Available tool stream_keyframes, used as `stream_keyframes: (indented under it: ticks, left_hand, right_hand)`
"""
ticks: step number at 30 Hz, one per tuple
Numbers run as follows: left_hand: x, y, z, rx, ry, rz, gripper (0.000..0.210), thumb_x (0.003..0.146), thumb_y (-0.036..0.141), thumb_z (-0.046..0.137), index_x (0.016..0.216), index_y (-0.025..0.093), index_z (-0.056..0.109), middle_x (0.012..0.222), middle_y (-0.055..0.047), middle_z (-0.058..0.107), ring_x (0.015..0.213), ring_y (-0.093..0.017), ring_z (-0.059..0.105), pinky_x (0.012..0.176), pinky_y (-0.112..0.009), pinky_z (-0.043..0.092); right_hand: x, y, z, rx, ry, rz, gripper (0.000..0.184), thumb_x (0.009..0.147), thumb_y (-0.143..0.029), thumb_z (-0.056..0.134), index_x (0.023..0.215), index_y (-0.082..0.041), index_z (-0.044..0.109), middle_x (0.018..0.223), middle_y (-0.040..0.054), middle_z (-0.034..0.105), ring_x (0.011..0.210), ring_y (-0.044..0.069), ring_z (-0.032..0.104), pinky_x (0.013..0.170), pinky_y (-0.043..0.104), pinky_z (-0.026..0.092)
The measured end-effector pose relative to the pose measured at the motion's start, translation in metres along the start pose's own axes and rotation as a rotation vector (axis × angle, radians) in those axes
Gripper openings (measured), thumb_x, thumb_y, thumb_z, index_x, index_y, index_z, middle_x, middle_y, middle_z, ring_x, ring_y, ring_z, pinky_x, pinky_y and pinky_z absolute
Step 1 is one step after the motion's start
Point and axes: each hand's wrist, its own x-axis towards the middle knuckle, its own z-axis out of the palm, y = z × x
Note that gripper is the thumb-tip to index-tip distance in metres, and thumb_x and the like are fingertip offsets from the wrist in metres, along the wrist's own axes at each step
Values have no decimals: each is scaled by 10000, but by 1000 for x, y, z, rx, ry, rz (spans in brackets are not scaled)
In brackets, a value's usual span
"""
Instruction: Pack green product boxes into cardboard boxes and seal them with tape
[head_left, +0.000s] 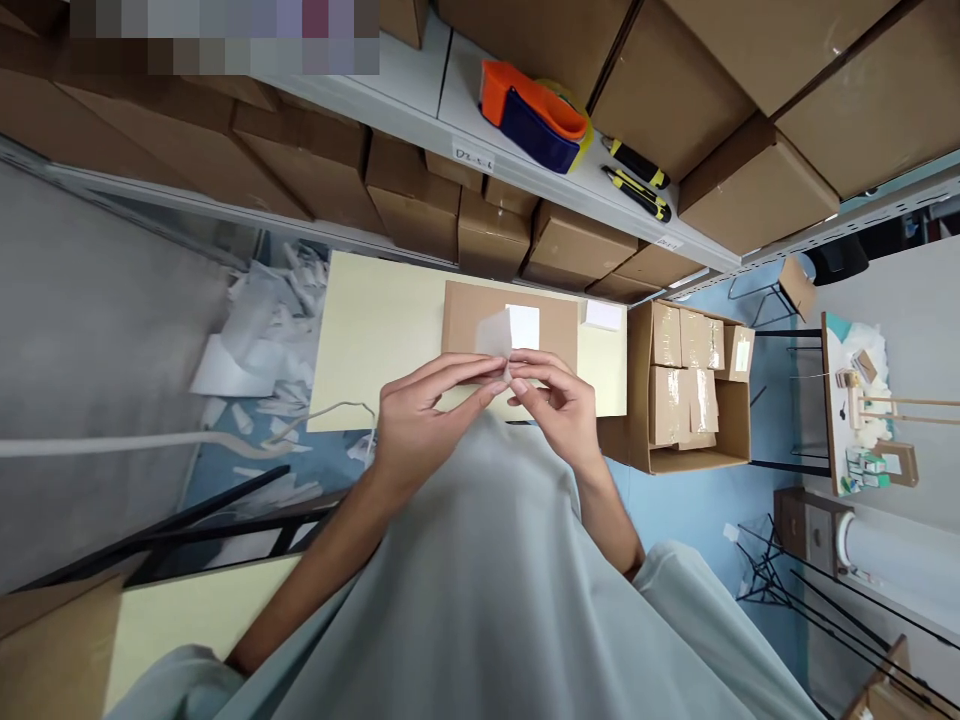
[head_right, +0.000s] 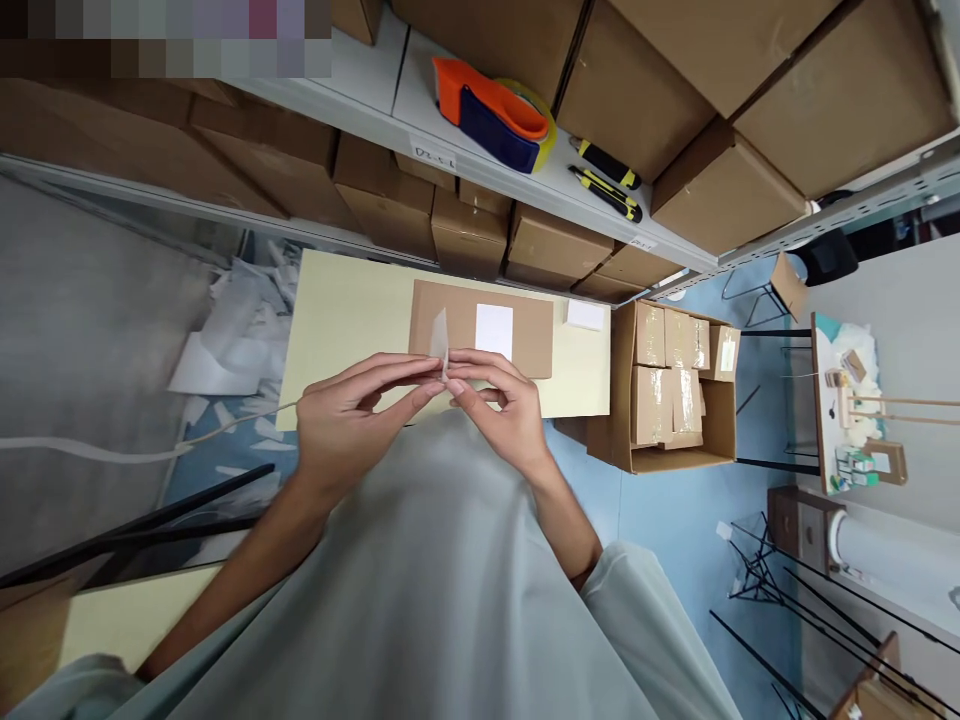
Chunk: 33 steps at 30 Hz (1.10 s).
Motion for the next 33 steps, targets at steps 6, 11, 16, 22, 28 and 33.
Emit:
stream_keyframes:
  ticks: [6,11,16,22,28,33]
  left_hand:
    - [7,7,13,-9,16,-40,212,875,561,889,920,354,892,1036,-32,855,1002,-263,820,1043,-473,692]
    - [15,10,21,10,23,-35,200,881,581,879,888,382,888,1016,-7,859,985,-262,823,1049,-482,682]
    - [22,10,26,-26,25,52,43,939,400,876,962,385,909,1063,23,879,974,-225,832,1007,-426,677]
    - [31,11,30,8,12,48,56,944,392,863,962,360,906,1075,33,886,964,-225,830,995,-443,683]
    - [37,6,31,-105,29,-163,229,920,506,852,916,277,866,1019,-46,859,982,-251,811,972,-438,690]
    - [40,1,29,-285,6,-448,355,818,605,883,883,261,830,1024,-67,844,932,-274,806,914,-445,710]
  right_hand:
    - [8,0,-17,16,-58,34,423,911,-705,855,1047,-305,875,1345,78,761,1190,266,769,761,393,770]
    - [17,0,-27,22,-71,4,397,943,-689,830,1050,-309,877,1337,75,757,1193,264,761,747,386,768]
    - [27,3,-33,17,-96,-27,366,984,-663,799,1056,-312,874,1331,76,744,1187,261,760,775,401,768]
    - [35,-1,-33,-48,-54,3,402,969,-697,799,1030,-304,858,1295,78,759,1183,260,755,814,398,760]
    - [39,-4,-32,-109,-16,-66,322,1011,-625,784,1137,-332,825,1339,79,767,1291,269,728,941,418,727]
    - [46,2,-37,-237,72,-88,558,939,-614,879,1398,-335,725,1529,111,686,1526,317,588,1207,507,588]
